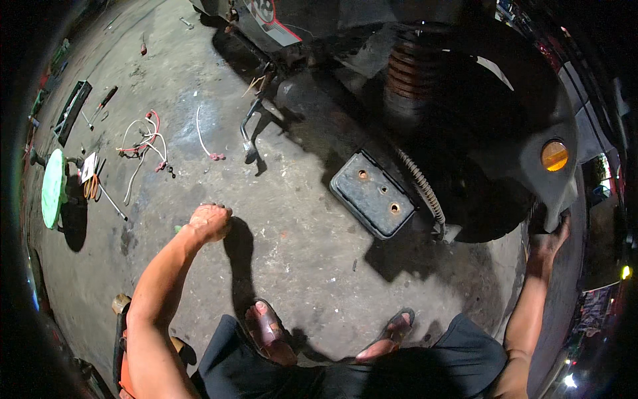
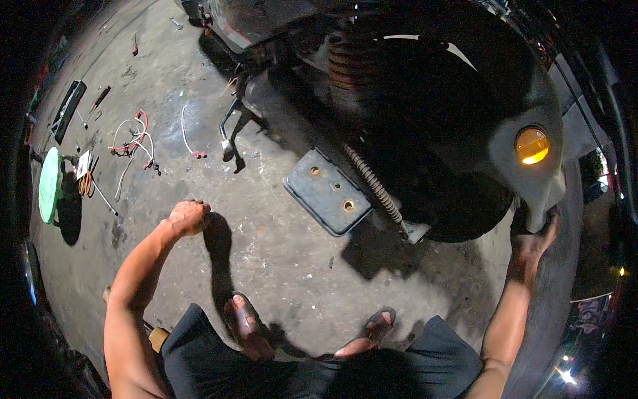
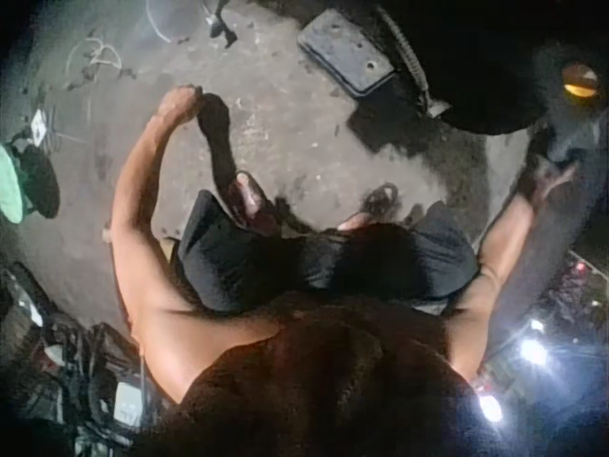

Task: The person handles and sorts electrical wires on the ground and reaches to touch the rear suspension and frame of a scooter by hand.

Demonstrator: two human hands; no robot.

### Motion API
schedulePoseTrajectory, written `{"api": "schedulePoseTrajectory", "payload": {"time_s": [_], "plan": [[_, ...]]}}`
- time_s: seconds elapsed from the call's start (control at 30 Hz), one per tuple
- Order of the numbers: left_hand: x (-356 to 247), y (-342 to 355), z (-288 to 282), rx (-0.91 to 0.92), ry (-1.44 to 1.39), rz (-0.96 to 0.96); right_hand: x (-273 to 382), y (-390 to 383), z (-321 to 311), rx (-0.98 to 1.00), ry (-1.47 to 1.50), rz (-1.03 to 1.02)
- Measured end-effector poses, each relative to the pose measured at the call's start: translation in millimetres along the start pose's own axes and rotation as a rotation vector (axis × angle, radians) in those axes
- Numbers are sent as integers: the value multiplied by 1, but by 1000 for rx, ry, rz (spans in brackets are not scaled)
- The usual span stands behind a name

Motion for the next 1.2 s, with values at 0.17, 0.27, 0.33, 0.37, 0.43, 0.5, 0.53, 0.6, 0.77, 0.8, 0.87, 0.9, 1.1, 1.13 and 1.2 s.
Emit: {"api": "schedulePoseTrajectory", "payload": {"time_s": [0.17, 0.27, 0.33, 0.37, 0.43, 0.5, 0.53, 0.6, 0.77, 0.8, 0.87, 0.9, 1.1, 1.13, 1.2], "plan": [[0, 1, 2, -4, -21, -13, 7, -1, -6, -70, -409, -242], [-2, 3, 0, -24, -19, 1, 1, 8, -19, -14, -46, -111], [-3, -2, -2, -19, -2, -6, 20, -28, 27, -110, -771, -508], [-6, -2, -4, -10, -7, -11, 20, -22, 21, -113, -774, -513], [-8, -1, -6, -2, -11, -15, 12, -5, 2, -15, -440, -374], [-10, 0, -7, -4, -14, 6, 15, -5, -1, -42, -521, -439], [-9, 1, -6, -4, -13, 6, 17, -6, 0, -65, -599, -499], [-5, 3, -1, 7, -7, -23, 14, -5, 3, -28, -375, -333], [-12, 0, -9, -3, -18, -9, 17, -10, 5, -27, -690, -431], [-14, 1, -10, -7, -27, 0, 10, 1, -7, 16, -555, -352], [-13, 1, -7, -4, -28, -11, 7, -1, -2, 61, -420, -270], [-11, 0, -5, 2, -27, -27, 13, -16, 15, 0, -658, -392], [-15, 8, -6, -44, 12, 42, 9, 1, -8, 1, -157, -138], [-15, 7, -6, -46, 14, 51, 2, 5, -9, 43, 96, -12], [-17, 4, -5, -18, 12, 13, 2, -3, 2, 2, 191, 59]]}}
Point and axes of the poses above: each hand's wrist, its own y-axis towards the middle knuckle, its own z-axis out of the palm, x = y × z, the point moved 5 cm from there along y, towards the middle knuckle, and after that the axes turned 8 degrees about z, right-handed, at the moved point
